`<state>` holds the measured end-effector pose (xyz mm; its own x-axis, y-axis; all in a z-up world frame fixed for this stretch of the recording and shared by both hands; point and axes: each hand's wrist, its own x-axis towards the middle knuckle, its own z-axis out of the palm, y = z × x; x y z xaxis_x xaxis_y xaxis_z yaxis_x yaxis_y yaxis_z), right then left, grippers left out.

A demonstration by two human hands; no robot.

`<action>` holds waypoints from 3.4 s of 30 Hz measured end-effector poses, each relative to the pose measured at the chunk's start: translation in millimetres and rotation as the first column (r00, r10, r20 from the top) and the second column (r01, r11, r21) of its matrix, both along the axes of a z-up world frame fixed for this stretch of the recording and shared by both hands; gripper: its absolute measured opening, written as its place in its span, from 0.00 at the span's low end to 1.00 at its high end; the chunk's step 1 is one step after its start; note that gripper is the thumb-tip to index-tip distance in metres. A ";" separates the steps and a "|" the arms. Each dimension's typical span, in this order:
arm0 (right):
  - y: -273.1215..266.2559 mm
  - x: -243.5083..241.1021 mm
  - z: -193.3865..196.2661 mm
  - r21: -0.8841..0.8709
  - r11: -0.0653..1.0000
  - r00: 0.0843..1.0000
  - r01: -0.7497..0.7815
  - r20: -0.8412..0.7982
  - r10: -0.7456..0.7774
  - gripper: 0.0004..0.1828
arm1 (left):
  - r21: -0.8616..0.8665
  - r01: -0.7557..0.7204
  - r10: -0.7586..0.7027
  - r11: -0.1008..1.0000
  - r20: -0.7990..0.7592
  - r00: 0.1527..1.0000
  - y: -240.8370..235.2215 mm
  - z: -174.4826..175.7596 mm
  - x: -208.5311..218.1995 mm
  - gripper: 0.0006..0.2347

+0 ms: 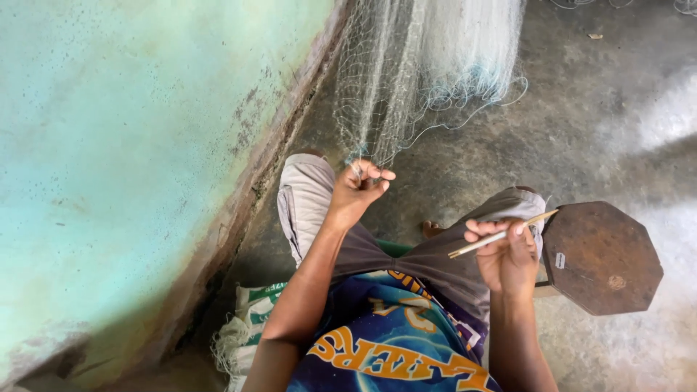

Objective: The person sits cross-legged on the floor and uses a wooden tool to weave white thread into a fishing net. They repeatedly pull the thread through the mesh, tighten the weave, and adjust the net's position. Another person briefly hands them a small white object, which they handle before resuming the mending task.

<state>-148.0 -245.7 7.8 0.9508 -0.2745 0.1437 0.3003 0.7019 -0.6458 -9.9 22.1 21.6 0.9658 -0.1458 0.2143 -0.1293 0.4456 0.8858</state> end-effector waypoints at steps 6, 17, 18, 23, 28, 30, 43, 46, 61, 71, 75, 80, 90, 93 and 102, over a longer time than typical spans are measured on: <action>-14.6 38.0 -41.0 0.013 0.992 0.966 0.128 -0.229 -0.122 0.09 | 0.093 -0.262 0.250 0.960 0.125 0.960 -9.0 5.1 -0.9 0.12; -97.0 23.2 -65.5 -0.543 0.667 0.728 0.510 -0.141 -0.671 0.05 | 0.158 -0.285 0.246 0.946 0.228 0.942 8.2 37.7 -7.8 0.12; -115.8 11.2 -58.5 -0.626 0.496 0.574 0.602 -0.092 -0.814 0.08 | 0.142 -0.295 0.259 0.945 0.224 0.939 6.7 43.4 -10.9 0.13; -227.2 -51.4 -191.8 -0.996 -0.059 0.319 -0.071 0.033 -0.947 0.09 | 0.110 -0.280 0.251 0.954 0.221 0.942 10.2 49.3 -10.4 0.13; -215.9 -78.0 -210.5 -0.857 -0.196 0.330 -0.477 0.032 -0.944 0.37 | 0.107 -0.291 0.261 0.951 0.231 0.937 15.1 53.2 -11.5 0.12; -213.1 -81.0 -219.3 -0.776 -0.322 0.344 -0.542 0.144 -0.928 0.25 | 0.122 -0.280 0.258 0.952 0.175 0.950 12.7 68.0 -17.2 0.11; -234.5 -79.5 -224.5 -0.983 -0.177 0.286 -0.058 0.153 -0.946 0.10 | -0.011 -0.240 0.239 0.971 -0.039 0.970 7.3 40.4 -8.1 0.08; -210.8 -36.4 -165.2 -0.681 0.232 0.274 0.695 -0.048 -0.961 0.09 | -0.036 -0.210 0.212 0.977 0.048 0.976 6.6 32.8 -4.1 0.07; 46.1 90.1 44.6 -0.510 0.773 0.922 0.378 0.136 -0.362 0.07 | -0.016 -0.149 0.150 0.989 0.111 0.982 -3.7 29.8 -5.0 0.07; 107.3 111.5 37.2 -0.574 0.782 0.970 0.243 0.171 -0.176 0.13 | -0.070 -0.157 0.163 0.985 0.083 0.983 -13.2 4.6 0.9 0.09; 114.7 108.9 33.4 -0.606 0.763 0.974 0.226 0.150 -0.169 0.12 | -0.086 -0.173 0.181 0.981 0.092 0.979 -18.1 3.3 1.2 0.10; 113.9 105.4 39.0 -0.636 0.729 0.967 0.252 0.196 -0.164 0.10 | -0.175 -0.172 0.192 0.969 0.099 0.976 -25.0 1.5 -0.5 0.09; 116.4 101.8 49.0 -0.668 0.699 0.965 0.256 0.224 -0.140 0.08 | -0.063 -0.266 0.271 0.962 0.086 0.959 -31.2 28.7 -10.4 0.08; 115.9 101.8 49.6 -0.678 0.693 0.967 0.247 0.221 -0.129 0.09 | -0.033 -0.292 0.294 0.956 0.076 0.953 -30.3 24.2 -8.7 0.09; 104.2 114.7 27.8 -0.678 0.723 0.991 0.134 0.110 -0.081 0.06 | 0.099 -0.300 0.292 0.949 0.082 0.953 -20.9 22.8 -12.5 0.08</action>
<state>-33.3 -141.5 35.6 0.9015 -0.1766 0.3951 0.4076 0.0396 -0.9123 -22.4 1.2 44.3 0.9535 0.1188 0.2771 -0.2999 0.2799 0.9120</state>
